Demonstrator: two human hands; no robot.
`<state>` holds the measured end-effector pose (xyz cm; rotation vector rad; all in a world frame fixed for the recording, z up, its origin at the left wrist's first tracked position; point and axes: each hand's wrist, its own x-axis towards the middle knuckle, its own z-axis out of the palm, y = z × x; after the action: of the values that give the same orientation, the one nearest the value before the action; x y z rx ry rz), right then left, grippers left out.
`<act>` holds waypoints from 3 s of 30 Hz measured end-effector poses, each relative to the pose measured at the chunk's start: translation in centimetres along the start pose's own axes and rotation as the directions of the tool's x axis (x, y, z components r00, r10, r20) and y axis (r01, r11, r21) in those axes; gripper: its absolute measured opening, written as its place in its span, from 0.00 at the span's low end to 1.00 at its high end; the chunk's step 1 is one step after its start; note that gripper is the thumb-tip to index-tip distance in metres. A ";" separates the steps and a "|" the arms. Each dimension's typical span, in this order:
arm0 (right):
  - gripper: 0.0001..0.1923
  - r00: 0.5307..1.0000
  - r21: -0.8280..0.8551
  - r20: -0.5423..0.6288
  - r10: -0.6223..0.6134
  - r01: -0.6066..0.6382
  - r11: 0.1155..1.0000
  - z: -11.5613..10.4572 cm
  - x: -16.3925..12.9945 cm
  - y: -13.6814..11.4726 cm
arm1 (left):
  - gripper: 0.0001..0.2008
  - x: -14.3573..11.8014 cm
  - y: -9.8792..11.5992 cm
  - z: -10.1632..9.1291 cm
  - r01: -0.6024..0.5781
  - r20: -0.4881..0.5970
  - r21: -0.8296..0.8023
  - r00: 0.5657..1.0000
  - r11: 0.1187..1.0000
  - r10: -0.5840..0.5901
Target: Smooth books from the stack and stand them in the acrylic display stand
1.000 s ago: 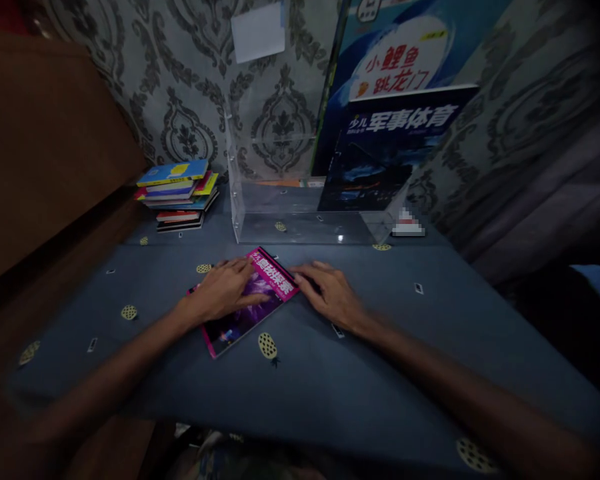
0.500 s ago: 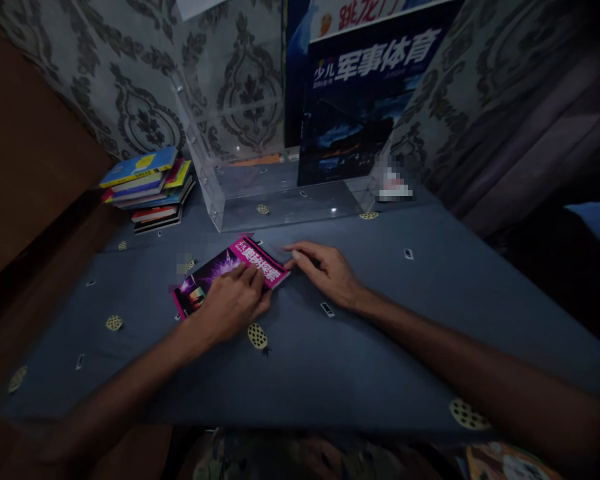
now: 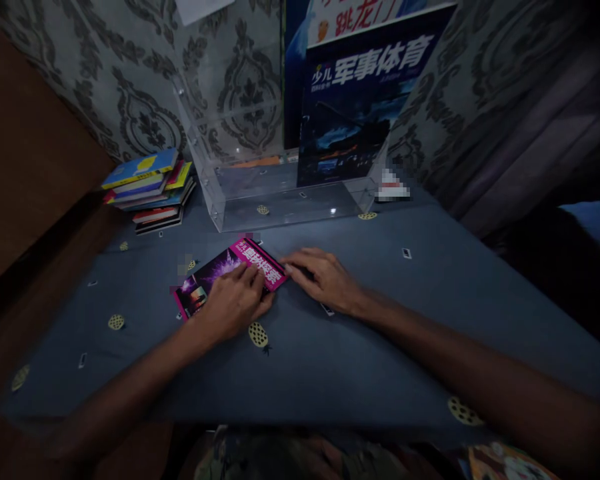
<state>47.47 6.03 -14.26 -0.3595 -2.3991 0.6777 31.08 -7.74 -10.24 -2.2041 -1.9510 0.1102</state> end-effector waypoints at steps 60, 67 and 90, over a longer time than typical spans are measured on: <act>0.07 0.823 -0.284 0.485 -0.295 0.468 0.837 5.5 0.2 -11.4 | 0.25 0.3 -3.3 -2.0 0.037 0.179 -0.321 0.984 0.946 0.022; 0.12 0.951 0.262 0.223 -0.216 0.154 0.953 0.1 -1.4 -6.5 | 0.34 -0.3 -2.1 -0.9 0.020 0.187 -0.251 0.982 0.968 0.028; 0.16 0.978 0.327 0.049 0.202 -0.207 0.922 -3.0 -2.1 0.1 | 0.17 -0.9 1.3 -0.1 -0.203 -0.116 0.033 0.972 0.979 0.205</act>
<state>50.95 6.42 -13.31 -0.4657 -2.2248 1.1638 32.25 -8.81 -10.46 -2.3347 -1.6511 0.0273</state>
